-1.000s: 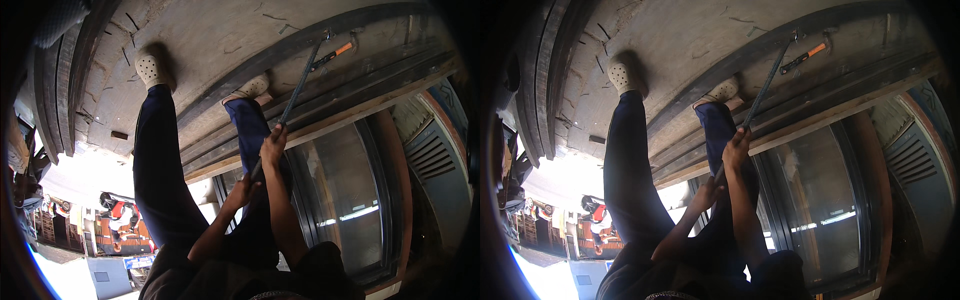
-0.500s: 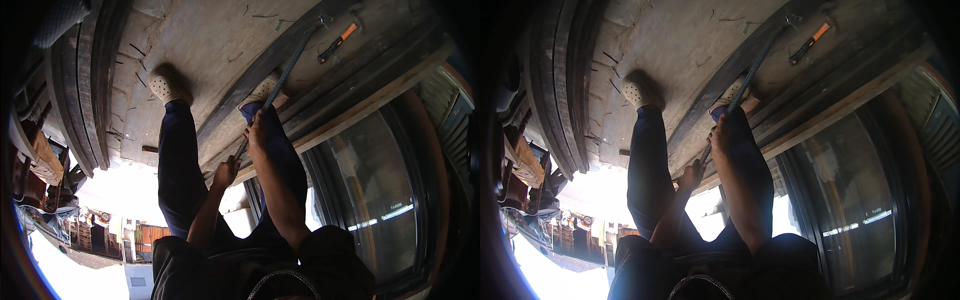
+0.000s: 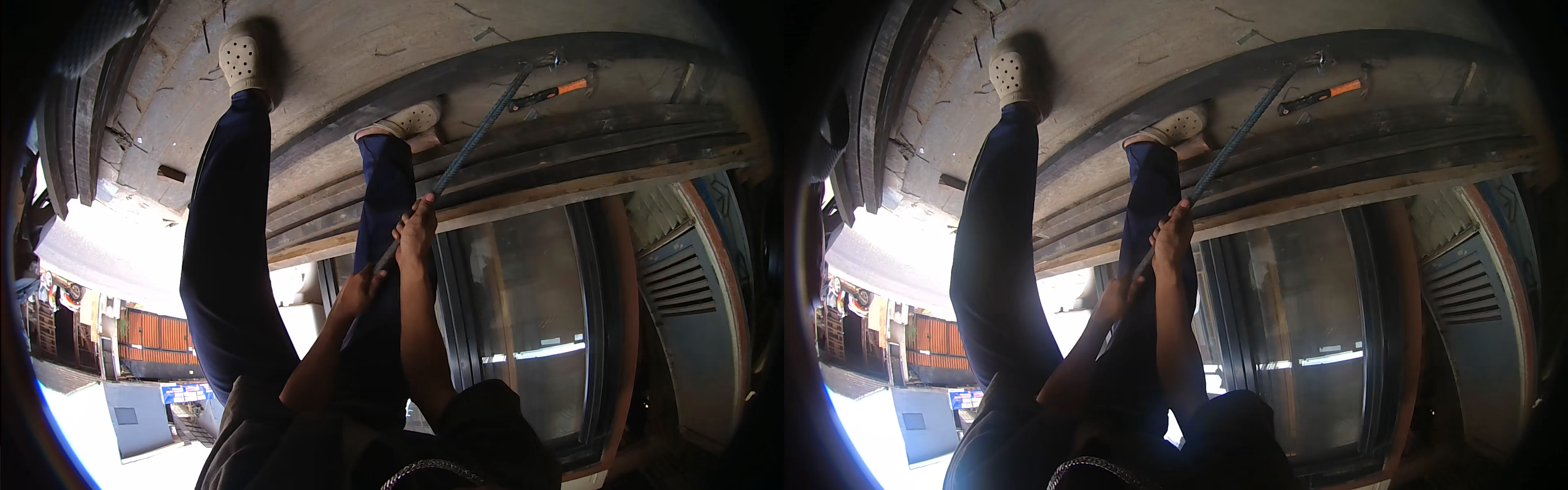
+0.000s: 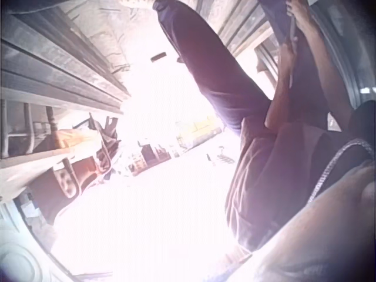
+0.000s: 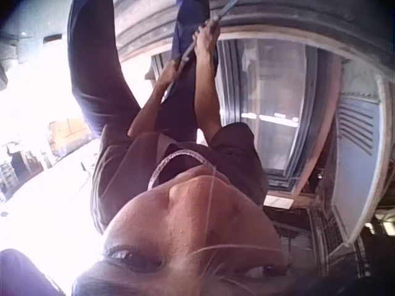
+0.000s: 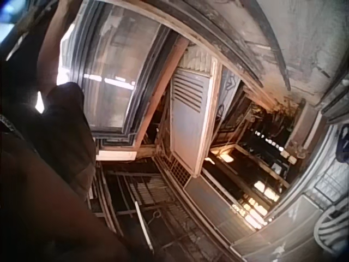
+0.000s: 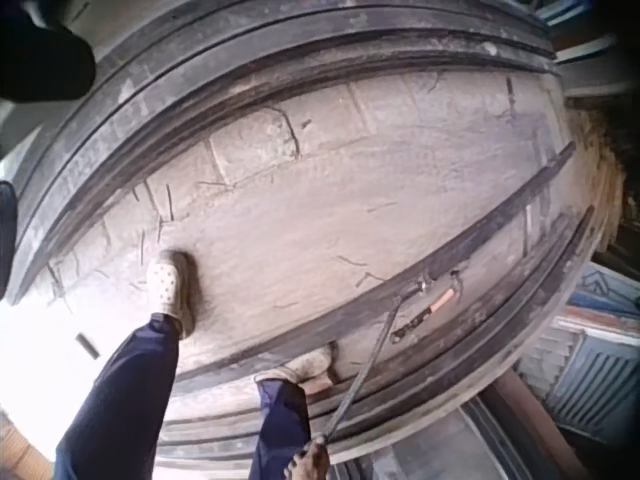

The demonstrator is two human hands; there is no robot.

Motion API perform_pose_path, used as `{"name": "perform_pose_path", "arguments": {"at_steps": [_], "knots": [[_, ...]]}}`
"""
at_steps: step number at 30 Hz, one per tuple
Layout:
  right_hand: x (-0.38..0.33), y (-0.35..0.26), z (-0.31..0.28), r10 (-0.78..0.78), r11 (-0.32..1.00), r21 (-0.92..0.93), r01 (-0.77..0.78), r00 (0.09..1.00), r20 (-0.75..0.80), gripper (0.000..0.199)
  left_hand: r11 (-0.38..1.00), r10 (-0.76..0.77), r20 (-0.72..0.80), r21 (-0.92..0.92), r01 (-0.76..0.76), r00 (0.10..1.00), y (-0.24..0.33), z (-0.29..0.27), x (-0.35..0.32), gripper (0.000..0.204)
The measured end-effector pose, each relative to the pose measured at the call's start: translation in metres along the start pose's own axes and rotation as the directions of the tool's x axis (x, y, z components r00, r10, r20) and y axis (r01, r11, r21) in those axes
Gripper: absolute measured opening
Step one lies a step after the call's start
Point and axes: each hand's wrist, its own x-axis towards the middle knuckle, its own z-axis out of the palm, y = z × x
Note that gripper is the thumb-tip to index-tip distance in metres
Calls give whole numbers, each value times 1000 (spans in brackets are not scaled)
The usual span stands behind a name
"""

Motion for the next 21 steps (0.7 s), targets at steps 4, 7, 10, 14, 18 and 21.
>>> {"name": "perform_pose_path", "arguments": {"at_steps": [4, 7, 10, 14, 18, 21], "knots": [[-24, -26, 0, -32, 999, -7, 32, 999, 19, 44, 997, -55, 86, -53, 60, 995, 48, -17, -22, 36], [-38, -44, -5, -4, 1000, 5, 4, 999, 46, 42, 988, -16, 101, -150, 31, 995, 67, -27, -37, 35], [-47, -57, -9, -20, 1000, 12, 18, 995, 101, 40, 988, -76, 176, -119, 98, 981, 90, -36, -45, 34], [-48, -68, -14, -32, 999, -12, 33, 995, 90, 41, 979, -14, 163, -197, 46, 987, 101, -39, -44, 35], [-51, -79, -14, -34, 999, 18, 32, 992, 122, 40, 976, 2, 177, -217, 36, 984, 109, -40, -49, 36], [-53, -81, -13, -35, 999, 12, 34, 996, 84, 40, 970, 21, 203, -243, 29, 979, 108, -39, -48, 35]]}}
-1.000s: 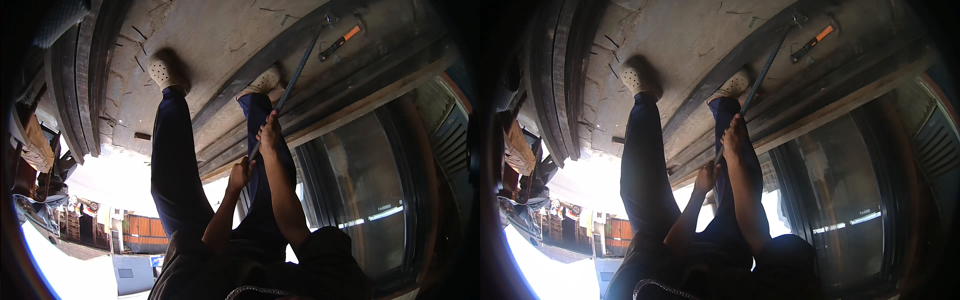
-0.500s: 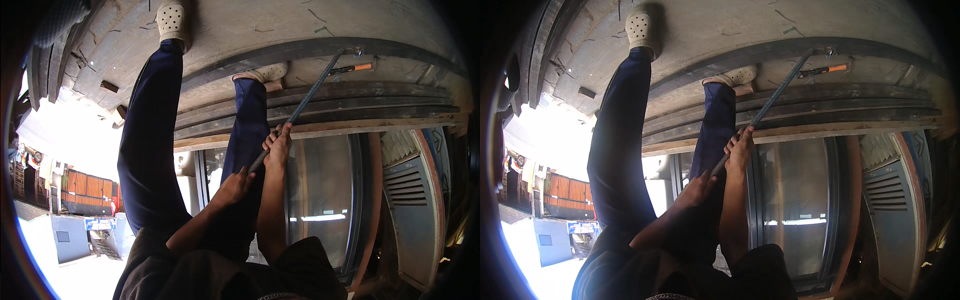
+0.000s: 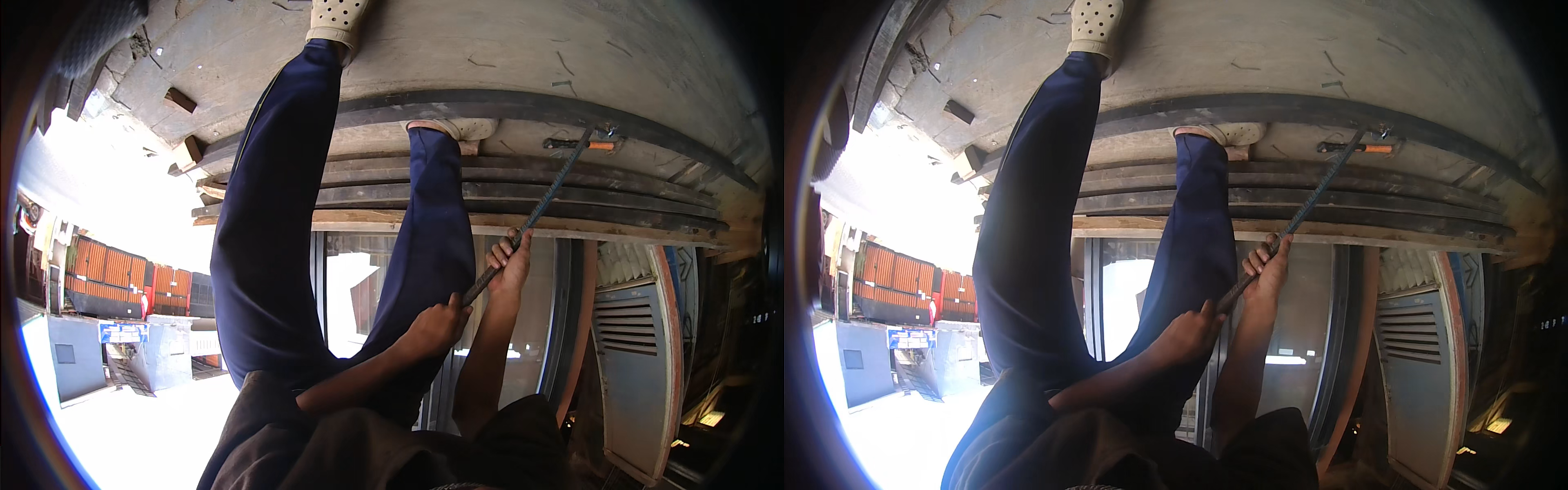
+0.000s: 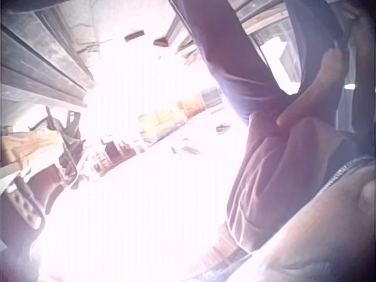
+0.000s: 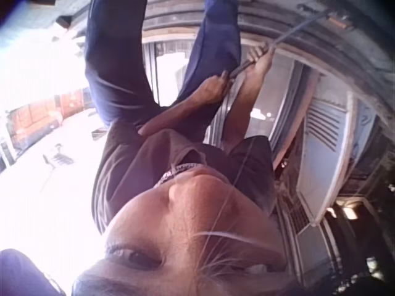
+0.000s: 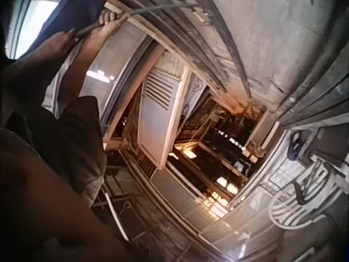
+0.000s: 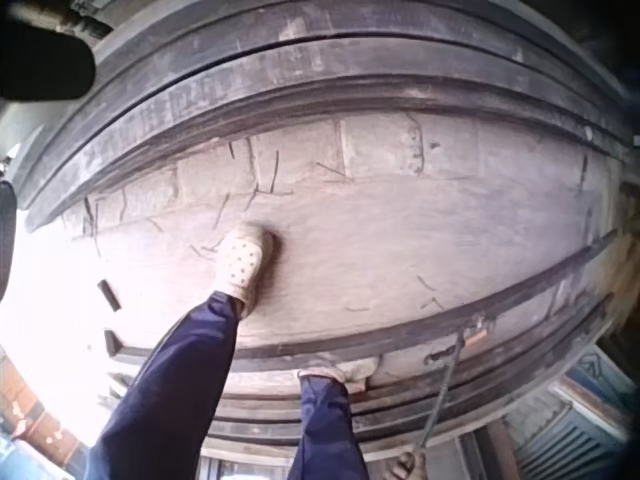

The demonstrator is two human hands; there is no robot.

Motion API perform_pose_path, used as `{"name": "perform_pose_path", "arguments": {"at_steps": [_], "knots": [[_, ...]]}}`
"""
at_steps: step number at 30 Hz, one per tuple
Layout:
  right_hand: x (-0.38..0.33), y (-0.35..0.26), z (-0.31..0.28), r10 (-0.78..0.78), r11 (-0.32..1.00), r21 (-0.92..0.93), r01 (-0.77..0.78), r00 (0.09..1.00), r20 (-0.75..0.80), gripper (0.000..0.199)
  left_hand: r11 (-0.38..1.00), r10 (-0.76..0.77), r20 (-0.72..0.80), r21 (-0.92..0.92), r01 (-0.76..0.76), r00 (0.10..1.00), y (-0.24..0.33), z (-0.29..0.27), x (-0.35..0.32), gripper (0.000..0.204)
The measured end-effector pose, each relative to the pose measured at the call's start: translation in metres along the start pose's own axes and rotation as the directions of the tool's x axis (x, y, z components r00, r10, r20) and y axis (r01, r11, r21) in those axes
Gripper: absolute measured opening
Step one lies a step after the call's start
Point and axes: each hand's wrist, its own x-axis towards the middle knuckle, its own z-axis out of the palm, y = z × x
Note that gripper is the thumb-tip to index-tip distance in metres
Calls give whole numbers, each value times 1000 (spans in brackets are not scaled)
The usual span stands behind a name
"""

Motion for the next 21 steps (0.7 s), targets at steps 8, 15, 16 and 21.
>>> {"name": "perform_pose_path", "arguments": {"at_steps": [8, 15, 16, 21], "knots": [[7, -11, -2, 8, 1000, 2, -8, 1000, 25, 40, 999, 8, 12, -43, -7, 1000, 10, -3, 7, 33], [4, -32, -18, 23, 996, -87, -22, 1000, 11, 40, 990, -62, 50, -124, 68, 997, 27, 27, 8, 36], [4, -35, -19, 16, 993, -118, -13, 1000, 18, 40, 989, -69, 57, -130, 76, 996, 29, 29, 8, 37], [29, 6, 22, -37, 979, -204, 16, 994, -101, 43, 993, -12, 7, 117, 12, 1000, -24, -18, 40, 44]]}}
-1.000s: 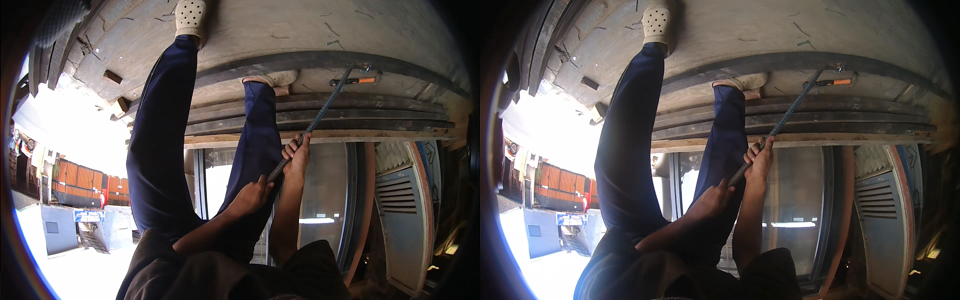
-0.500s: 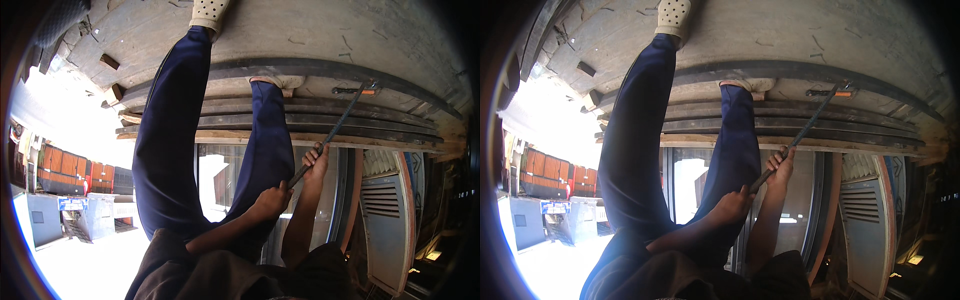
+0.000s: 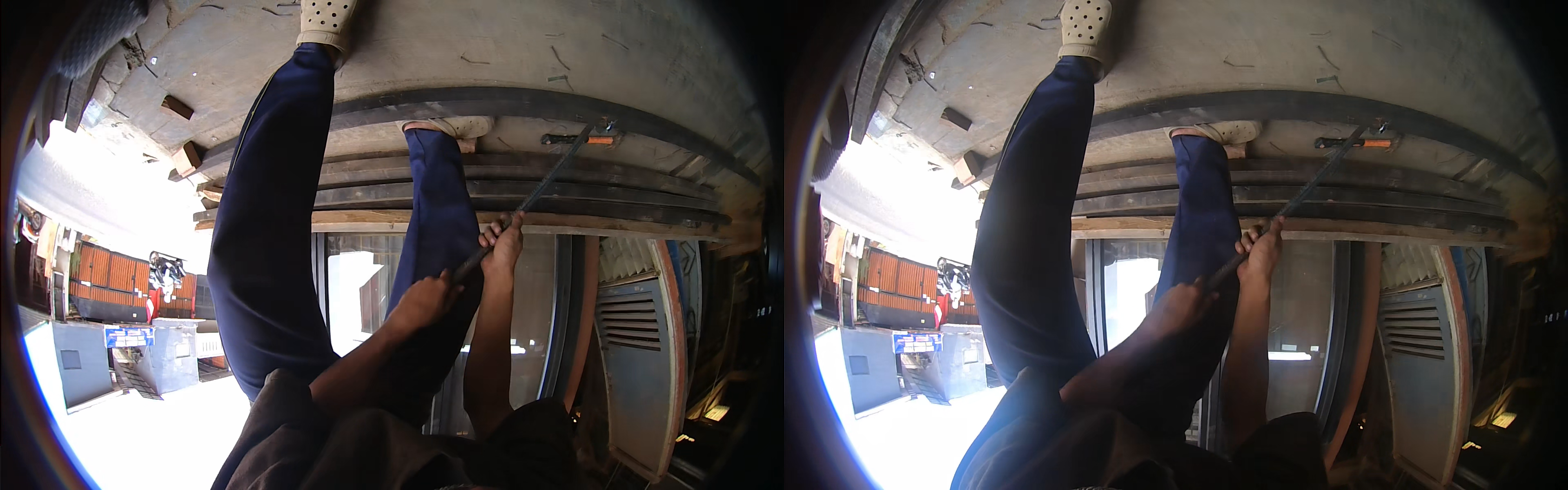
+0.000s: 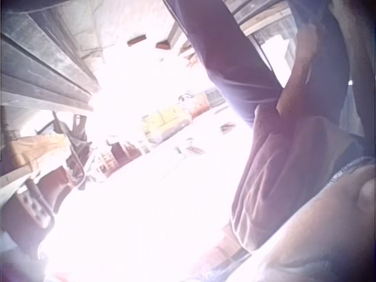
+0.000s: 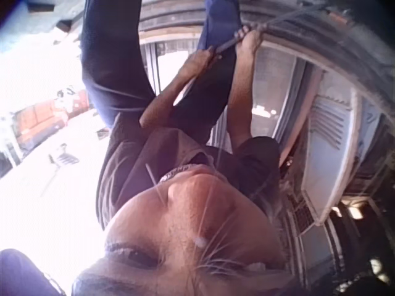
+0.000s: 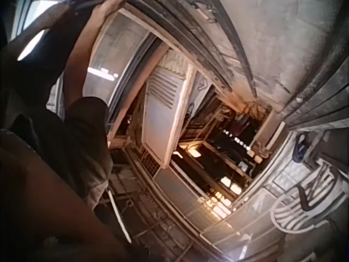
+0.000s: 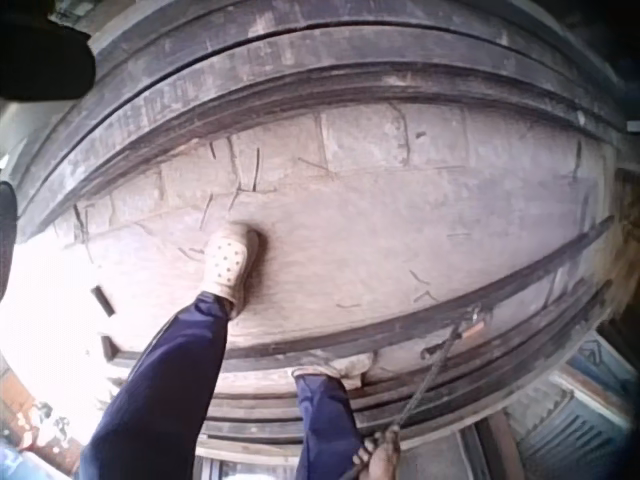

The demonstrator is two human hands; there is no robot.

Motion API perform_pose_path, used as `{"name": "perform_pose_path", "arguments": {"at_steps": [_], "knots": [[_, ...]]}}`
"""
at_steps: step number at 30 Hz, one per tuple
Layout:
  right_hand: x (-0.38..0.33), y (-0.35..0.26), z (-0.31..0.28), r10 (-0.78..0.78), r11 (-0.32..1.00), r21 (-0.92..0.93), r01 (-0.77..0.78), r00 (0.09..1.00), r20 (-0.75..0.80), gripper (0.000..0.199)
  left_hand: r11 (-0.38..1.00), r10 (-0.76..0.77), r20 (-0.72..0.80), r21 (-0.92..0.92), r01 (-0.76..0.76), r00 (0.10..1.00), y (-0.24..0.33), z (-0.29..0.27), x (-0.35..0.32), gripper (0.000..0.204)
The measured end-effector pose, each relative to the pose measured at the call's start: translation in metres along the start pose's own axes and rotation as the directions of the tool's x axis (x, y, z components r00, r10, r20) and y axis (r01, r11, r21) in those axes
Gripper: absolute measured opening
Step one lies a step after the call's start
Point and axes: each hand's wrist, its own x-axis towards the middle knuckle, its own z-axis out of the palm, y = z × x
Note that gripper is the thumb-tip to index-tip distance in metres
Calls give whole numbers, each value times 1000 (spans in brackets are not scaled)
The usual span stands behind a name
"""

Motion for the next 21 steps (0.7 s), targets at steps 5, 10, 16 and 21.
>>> {"name": "perform_pose_path", "arguments": {"at_steps": [5, 10, 16, 21], "knots": [[100, 66, 116, -33, 974, 228, -12, 981, 192, 42, 834, 168, -475, 535, 132, 864, -121, -113, 118, 27], [105, 66, 154, -119, 974, 210, 90, 985, 129, 55, 673, 227, -271, 738, 51, 935, -115, -148, 166, 26], [162, 99, 134, -522, 733, -507, 453, 853, 7, 60, 755, 142, -500, 613, 233, 854, -138, -119, 172, 21], [152, 84, 166, -538, 786, -418, 456, 837, -100, 61, 743, 63, -447, 618, 257, 892, -148, -140, 202, 18]]}}
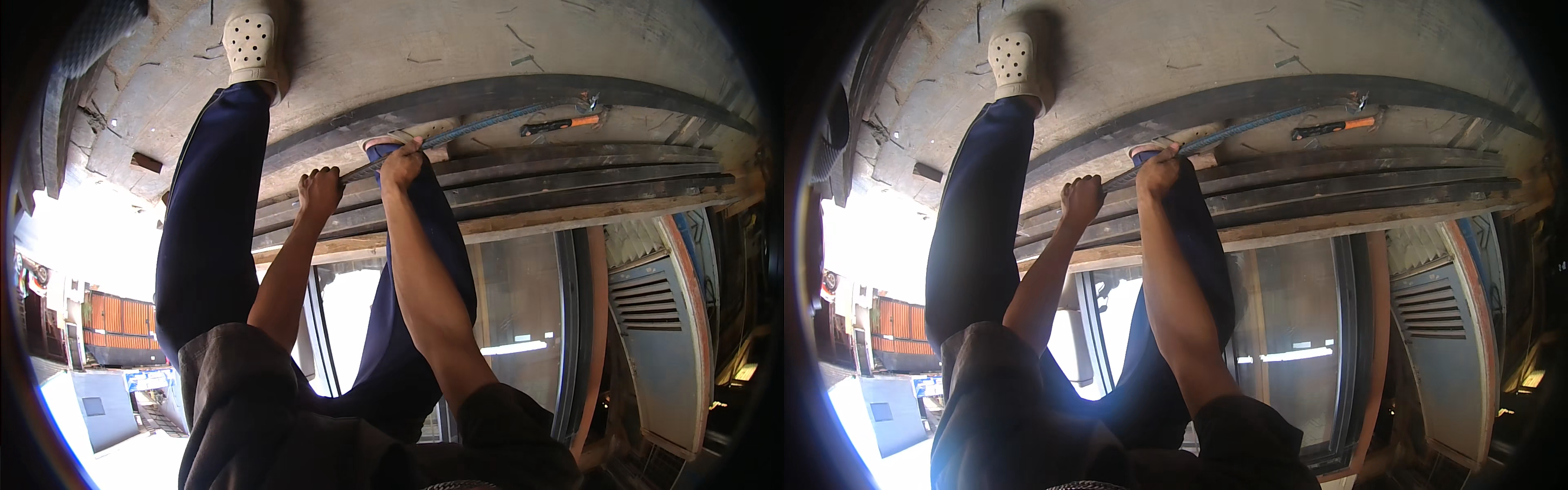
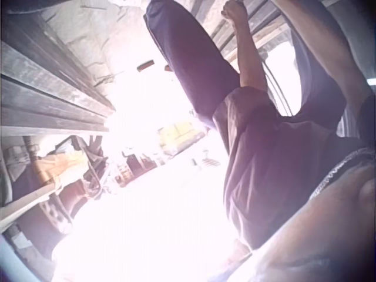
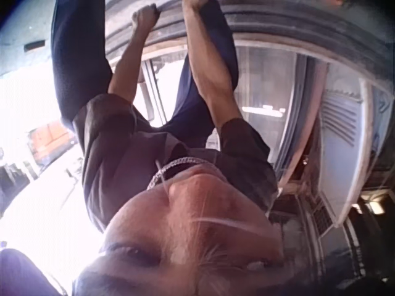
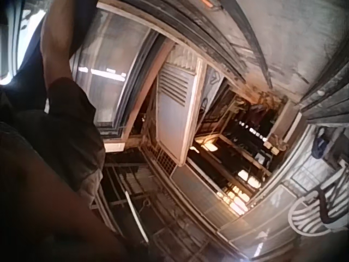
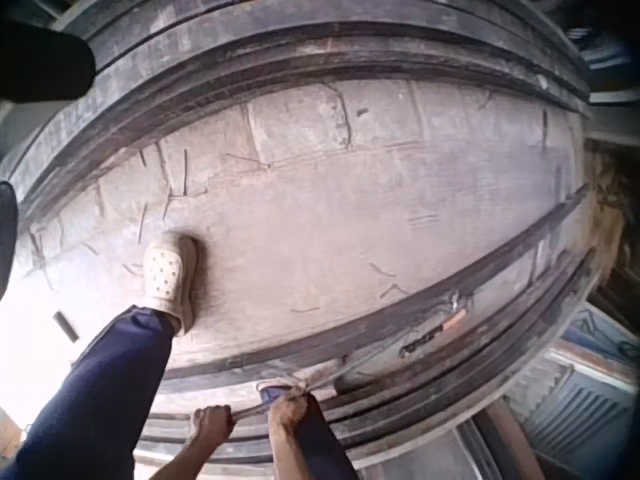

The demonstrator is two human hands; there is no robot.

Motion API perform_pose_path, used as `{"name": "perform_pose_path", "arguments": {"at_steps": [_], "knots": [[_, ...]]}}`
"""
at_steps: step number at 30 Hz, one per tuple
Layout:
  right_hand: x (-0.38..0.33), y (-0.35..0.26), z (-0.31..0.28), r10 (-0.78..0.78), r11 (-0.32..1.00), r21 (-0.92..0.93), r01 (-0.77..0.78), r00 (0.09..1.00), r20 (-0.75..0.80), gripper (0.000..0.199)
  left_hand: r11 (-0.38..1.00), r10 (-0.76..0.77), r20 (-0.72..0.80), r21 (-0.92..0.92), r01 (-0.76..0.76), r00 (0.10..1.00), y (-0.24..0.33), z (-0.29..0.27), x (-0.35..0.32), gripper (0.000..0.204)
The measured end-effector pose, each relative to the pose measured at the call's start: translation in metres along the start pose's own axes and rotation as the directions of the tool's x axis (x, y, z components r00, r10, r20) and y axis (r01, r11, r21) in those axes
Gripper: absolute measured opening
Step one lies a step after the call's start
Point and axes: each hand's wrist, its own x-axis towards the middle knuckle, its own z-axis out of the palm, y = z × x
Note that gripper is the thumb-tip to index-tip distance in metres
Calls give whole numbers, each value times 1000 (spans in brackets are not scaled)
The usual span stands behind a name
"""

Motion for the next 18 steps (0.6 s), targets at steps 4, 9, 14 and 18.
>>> {"name": "perform_pose_path", "arguments": {"at_steps": [4, 9, 14, 18], "knots": [[8, 7, -20, 232, 973, -63, -224, 955, 183, 65, 995, -80, 23, -60, 81, 997, 8, 11, -3, 16], [2, -11, -16, 154, 980, 76, -184, 943, 295, 66, 998, 65, 20, -10, -65, 998, -12, 9, 21, 12], [20, 20, -22, 239, 868, 298, -397, 860, 450, 55, 991, 32, 29, -130, -28, 999, -7, 20, 10, 28], [71, -4, -61, 348, 400, 724, -562, 824, 447, 39, 970, 139, 120, -216, -111, 983, 12, -29, -32, 56]]}}
